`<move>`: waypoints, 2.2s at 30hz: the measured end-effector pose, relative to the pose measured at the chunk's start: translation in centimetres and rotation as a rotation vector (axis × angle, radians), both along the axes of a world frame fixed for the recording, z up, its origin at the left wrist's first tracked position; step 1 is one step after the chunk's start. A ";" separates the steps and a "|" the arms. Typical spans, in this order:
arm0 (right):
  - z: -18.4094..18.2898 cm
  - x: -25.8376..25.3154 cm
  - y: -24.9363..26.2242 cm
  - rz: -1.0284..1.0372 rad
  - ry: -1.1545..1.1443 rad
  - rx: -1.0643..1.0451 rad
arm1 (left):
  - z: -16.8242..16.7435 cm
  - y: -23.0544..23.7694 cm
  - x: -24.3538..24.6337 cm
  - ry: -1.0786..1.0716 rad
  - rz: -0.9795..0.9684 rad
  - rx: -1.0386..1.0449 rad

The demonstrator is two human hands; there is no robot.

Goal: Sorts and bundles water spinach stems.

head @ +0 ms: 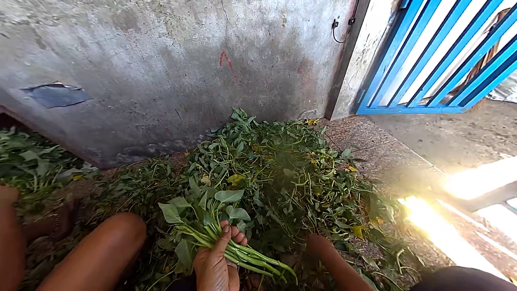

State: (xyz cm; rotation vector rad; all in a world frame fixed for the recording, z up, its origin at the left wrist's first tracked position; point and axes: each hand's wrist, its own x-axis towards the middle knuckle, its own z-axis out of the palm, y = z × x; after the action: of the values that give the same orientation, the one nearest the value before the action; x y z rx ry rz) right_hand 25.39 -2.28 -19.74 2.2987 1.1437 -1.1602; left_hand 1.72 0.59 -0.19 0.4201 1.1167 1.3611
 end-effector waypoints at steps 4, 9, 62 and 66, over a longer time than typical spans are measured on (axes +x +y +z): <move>-1.9 -1.2 0.8 0.139 0.058 -0.013 | -0.4 0.0 -0.2 0.026 -0.013 -0.005; -6.0 -2.1 1.6 0.091 0.124 0.051 | -0.9 0.4 0.4 0.041 -0.048 -0.019; 8.9 -7.5 -6.5 0.002 0.433 1.386 | -3.6 -1.2 2.3 0.100 -0.390 0.239; 10.0 -8.2 -5.8 -0.149 0.445 1.459 | -3.6 -1.6 2.6 0.124 -0.448 0.232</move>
State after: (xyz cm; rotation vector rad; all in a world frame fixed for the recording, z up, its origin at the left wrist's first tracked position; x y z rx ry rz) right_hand 17.21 -8.11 -9.75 3.1461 2.6652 -1.0012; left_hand 4.35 -1.04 -3.77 0.8786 0.8961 1.0767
